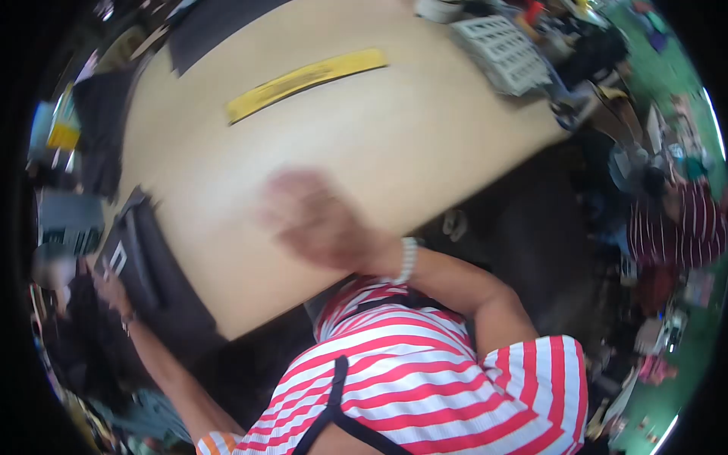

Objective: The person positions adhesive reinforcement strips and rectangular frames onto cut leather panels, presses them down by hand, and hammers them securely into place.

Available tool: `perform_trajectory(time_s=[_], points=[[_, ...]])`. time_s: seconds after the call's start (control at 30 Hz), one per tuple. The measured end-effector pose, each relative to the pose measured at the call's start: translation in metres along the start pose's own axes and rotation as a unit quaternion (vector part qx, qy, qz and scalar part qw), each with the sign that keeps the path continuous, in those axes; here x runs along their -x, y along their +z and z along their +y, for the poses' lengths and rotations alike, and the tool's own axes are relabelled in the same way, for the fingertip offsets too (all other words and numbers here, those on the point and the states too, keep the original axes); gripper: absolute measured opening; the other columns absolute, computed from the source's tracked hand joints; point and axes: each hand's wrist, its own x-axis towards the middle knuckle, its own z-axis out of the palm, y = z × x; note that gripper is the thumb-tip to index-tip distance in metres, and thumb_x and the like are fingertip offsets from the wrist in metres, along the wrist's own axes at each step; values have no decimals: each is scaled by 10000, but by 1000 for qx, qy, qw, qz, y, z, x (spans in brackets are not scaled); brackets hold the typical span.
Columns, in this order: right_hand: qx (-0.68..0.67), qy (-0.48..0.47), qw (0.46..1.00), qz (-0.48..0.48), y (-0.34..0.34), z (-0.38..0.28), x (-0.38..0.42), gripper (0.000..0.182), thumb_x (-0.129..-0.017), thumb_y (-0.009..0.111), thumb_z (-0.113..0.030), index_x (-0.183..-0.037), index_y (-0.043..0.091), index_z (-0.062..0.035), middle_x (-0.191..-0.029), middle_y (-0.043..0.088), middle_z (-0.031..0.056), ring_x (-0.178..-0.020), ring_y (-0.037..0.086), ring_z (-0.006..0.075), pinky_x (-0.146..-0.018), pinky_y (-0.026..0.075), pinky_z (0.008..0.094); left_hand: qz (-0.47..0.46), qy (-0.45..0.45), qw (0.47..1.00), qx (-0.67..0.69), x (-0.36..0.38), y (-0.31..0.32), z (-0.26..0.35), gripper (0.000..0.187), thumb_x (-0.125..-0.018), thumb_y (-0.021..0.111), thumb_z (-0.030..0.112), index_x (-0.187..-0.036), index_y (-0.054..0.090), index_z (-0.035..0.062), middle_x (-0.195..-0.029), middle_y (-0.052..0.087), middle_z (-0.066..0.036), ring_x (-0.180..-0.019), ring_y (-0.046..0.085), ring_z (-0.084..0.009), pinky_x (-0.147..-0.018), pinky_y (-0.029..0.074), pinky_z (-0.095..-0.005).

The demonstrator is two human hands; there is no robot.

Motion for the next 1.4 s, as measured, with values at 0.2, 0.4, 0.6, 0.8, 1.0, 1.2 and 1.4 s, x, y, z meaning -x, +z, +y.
perform_trajectory(time_s=[0.2, 0.4, 0.6, 0.8, 1.0, 1.2, 1.4], points=[[378, 437, 793, 193, -186, 80, 170, 360, -832, 602, -83, -1160, 502, 30, -1215, 498, 204, -1157, 485, 370, -1000, 372, 460, -49, -7, 999, -2, 9, -33, 19, 646, -926, 429, 569, -1418, 381, 153, -1399, 426, -199, -1303, 390, -340, -1054, 337, -455], [471, 461, 733, -167, -145, 87, 259, 554, -712, 705, -154, -1209, 503, -19, -1283, 467, 202, -1262, 394, 388, -1035, 339, 519, -46, 25, 998, 18, 2, -20, 4, 629, -930, 460, 531, -1367, 441, 80, -1351, 473, -210, -1263, 435, -343, -1046, 348, -431], [506, 497, 693, -127, -115, 106, 244, 616, -747, 695, -274, -1270, 473, -35, -1334, 437, 191, -1308, 344, 383, -1006, 294, 638, 34, 88, 995, 9, 8, -61, 36, 529, -949, 512, 393, -1307, 481, 6, -1292, 533, -193, -1191, 496, -352, -998, 402, -432], [424, 465, 777, -23, -148, 122, 285, 336, -798, 640, -183, -1117, 620, -80, -1200, 558, 101, -1175, 489, 309, -960, 407, 471, 40, 120, 964, 235, 51, -193, 178, 446, -948, 551, 187, -1321, 458, -40, -1339, 502, -182, -1229, 484, -307, -1029, 388, -397], [436, 448, 780, 37, -151, 122, 257, 200, -777, 620, -130, -970, 657, -91, -1015, 597, 70, -1000, 555, 294, -846, 455, 421, -100, 163, 833, 518, 144, -272, 342, 464, -899, 584, 65, -1336, 452, -22, -1365, 480, -160, -1270, 446, -261, -1077, 321, -369], [406, 492, 770, 18, -152, 130, 259, 108, -742, 605, -66, -834, 661, -73, -928, 616, 98, -908, 569, 334, -762, 453, 467, -257, 348, 649, 626, 211, -356, 478, 494, -804, 639, -5, -1282, 514, 6, -1342, 494, -175, -1247, 473, -294, -1051, 356, -389], [184, 582, 730, 308, -188, 126, 255, 112, -822, 614, -52, -873, 675, 27, -855, 663, 149, -802, 647, 256, -755, 490, 329, -334, 467, 476, 666, 253, -392, 530, 356, -784, 677, 61, -1126, 610, -10, -1201, 581, -201, -1120, 567, -355, -927, 464, -394]])
